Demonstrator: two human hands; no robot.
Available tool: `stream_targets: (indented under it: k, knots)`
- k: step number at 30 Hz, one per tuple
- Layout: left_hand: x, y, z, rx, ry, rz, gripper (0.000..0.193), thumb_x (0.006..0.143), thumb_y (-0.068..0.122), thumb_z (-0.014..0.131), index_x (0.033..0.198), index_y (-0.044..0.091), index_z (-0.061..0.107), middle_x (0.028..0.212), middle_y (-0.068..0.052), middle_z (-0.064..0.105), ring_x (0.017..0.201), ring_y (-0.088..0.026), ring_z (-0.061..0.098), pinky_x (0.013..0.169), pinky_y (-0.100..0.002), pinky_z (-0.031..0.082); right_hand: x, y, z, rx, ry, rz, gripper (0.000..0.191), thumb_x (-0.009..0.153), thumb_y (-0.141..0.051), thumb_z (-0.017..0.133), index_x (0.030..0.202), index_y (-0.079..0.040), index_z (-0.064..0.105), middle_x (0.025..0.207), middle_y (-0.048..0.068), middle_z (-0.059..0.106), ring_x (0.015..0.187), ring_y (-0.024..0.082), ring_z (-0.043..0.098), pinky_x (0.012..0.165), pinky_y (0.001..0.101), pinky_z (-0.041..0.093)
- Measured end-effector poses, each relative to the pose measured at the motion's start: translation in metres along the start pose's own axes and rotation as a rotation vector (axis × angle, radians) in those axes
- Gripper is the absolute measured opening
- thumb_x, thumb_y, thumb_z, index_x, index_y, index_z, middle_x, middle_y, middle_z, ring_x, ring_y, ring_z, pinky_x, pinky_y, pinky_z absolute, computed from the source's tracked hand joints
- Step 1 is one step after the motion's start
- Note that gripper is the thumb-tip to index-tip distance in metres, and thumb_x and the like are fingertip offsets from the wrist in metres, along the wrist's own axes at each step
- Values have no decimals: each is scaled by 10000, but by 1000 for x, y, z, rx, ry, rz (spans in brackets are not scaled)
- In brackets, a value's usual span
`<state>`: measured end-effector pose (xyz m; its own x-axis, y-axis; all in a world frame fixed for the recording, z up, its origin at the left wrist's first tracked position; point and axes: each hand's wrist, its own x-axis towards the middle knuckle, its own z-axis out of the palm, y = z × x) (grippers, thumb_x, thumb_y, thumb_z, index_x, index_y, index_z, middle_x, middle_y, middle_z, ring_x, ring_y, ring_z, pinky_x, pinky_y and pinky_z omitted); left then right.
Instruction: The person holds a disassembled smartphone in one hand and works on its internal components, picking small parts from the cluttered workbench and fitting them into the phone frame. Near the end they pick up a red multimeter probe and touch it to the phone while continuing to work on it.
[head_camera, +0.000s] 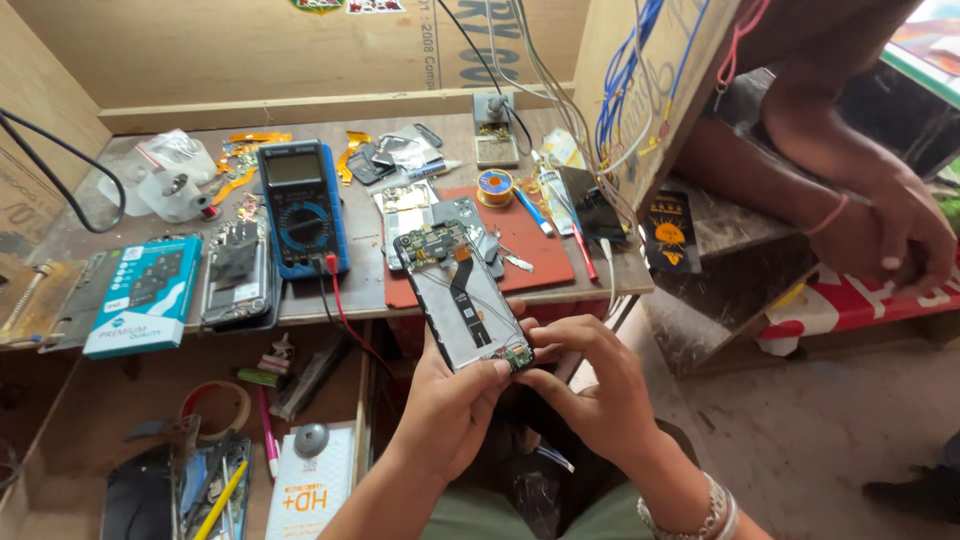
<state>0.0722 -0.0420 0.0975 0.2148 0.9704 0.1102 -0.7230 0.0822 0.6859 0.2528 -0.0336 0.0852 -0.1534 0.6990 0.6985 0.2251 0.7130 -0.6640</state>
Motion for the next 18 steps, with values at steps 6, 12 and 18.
stream_targets:
  k: [6,12,18]
  knots:
    - [4,8,-11,109,-11,44,764,807,-99,624,1490,58,321,1419,-180,537,1350,-337,568,1123,-451,483,14,14,-14,124,-3,226,203,872,-22,758,1067,-23,702,942,53,711,814,118,725,698,257,592]
    - [12,13,-14,227,-39,26,768,827,-98,609,1503,40,272,1460,-183,524,1359,-311,564,1131,-455,485,49,26,-23,257,-127,424,116,1001,-18,681,1080,-2,764,828,76,712,762,107,661,669,238,552]
    - [17,11,-21,239,-54,43,757,837,-93,604,1514,18,286,1447,-185,534,1339,-282,584,1139,-442,486,93,11,-17,78,-340,165,196,901,-38,722,1096,-17,730,985,62,714,865,129,743,767,268,634]
